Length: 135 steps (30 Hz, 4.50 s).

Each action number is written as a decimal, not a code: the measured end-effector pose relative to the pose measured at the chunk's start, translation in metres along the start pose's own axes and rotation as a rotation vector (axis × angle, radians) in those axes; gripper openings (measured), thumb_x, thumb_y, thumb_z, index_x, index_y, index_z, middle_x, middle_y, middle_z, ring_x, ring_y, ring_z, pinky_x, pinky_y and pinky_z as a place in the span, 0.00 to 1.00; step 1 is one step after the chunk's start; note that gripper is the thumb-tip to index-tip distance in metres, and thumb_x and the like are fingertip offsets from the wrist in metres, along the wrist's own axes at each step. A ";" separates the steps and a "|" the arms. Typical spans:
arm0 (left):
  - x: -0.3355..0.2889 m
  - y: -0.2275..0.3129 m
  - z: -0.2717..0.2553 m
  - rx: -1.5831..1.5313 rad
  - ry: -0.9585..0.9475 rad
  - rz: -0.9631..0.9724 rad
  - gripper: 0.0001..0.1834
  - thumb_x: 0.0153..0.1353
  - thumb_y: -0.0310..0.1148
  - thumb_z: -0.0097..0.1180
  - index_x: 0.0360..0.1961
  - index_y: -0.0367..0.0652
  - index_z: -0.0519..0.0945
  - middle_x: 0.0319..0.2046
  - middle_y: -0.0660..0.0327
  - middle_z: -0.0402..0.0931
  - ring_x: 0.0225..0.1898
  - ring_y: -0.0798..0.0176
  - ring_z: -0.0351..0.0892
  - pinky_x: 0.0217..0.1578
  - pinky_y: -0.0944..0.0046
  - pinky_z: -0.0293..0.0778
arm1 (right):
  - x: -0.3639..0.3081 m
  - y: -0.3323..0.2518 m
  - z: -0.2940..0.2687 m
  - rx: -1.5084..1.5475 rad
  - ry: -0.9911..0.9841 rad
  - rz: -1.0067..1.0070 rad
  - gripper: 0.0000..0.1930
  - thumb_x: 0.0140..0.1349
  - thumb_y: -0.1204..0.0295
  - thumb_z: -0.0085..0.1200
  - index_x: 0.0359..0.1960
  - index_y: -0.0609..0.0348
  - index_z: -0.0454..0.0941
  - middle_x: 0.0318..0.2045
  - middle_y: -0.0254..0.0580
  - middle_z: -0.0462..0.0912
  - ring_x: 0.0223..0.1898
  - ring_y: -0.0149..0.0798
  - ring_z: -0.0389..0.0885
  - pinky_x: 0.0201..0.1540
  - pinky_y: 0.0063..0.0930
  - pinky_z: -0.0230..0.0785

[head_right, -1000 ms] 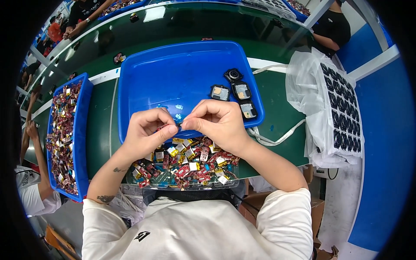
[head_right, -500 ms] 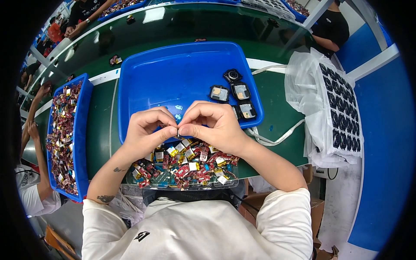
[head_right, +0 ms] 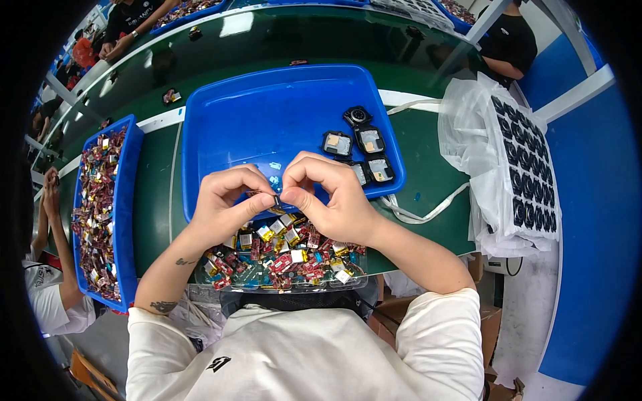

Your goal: Assembling small electronic modules in a blue tray on a factory assembly line.

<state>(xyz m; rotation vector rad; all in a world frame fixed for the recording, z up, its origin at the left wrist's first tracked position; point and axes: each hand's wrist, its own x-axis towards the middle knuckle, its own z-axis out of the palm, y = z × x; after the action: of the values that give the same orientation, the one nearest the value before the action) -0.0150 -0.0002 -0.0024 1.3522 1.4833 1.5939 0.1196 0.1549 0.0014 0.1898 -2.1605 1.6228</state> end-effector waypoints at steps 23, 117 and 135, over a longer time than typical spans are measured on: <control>0.003 -0.003 -0.011 -0.287 0.516 -0.031 0.08 0.60 0.33 0.57 0.33 0.39 0.78 0.27 0.65 0.75 0.30 0.75 0.72 0.31 0.74 0.66 | 0.022 -0.022 -0.038 -0.595 0.072 -0.052 0.07 0.54 0.76 0.56 0.35 0.62 0.77 0.38 0.41 0.74 0.36 0.37 0.73 0.37 0.27 0.66; -0.003 -0.001 0.001 -0.006 0.068 -0.085 0.06 0.55 0.32 0.63 0.31 0.41 0.85 0.25 0.60 0.80 0.27 0.73 0.74 0.29 0.73 0.70 | -0.004 0.007 0.023 0.042 0.282 -0.221 0.12 0.52 0.86 0.56 0.37 0.66 0.70 0.43 0.56 0.79 0.41 0.37 0.81 0.42 0.25 0.76; -0.003 0.011 0.001 0.236 -0.023 -0.110 0.11 0.49 0.34 0.67 0.30 0.37 0.83 0.24 0.62 0.79 0.25 0.73 0.74 0.26 0.73 0.69 | 0.035 -0.009 -0.015 -0.036 0.313 0.081 0.06 0.57 0.83 0.54 0.35 0.67 0.72 0.38 0.49 0.81 0.40 0.34 0.81 0.44 0.25 0.74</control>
<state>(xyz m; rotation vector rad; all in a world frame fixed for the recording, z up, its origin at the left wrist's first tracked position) -0.0107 -0.0049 0.0070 1.3836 1.7441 1.3638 0.0954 0.1713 0.0275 -0.1558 -1.9764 1.5381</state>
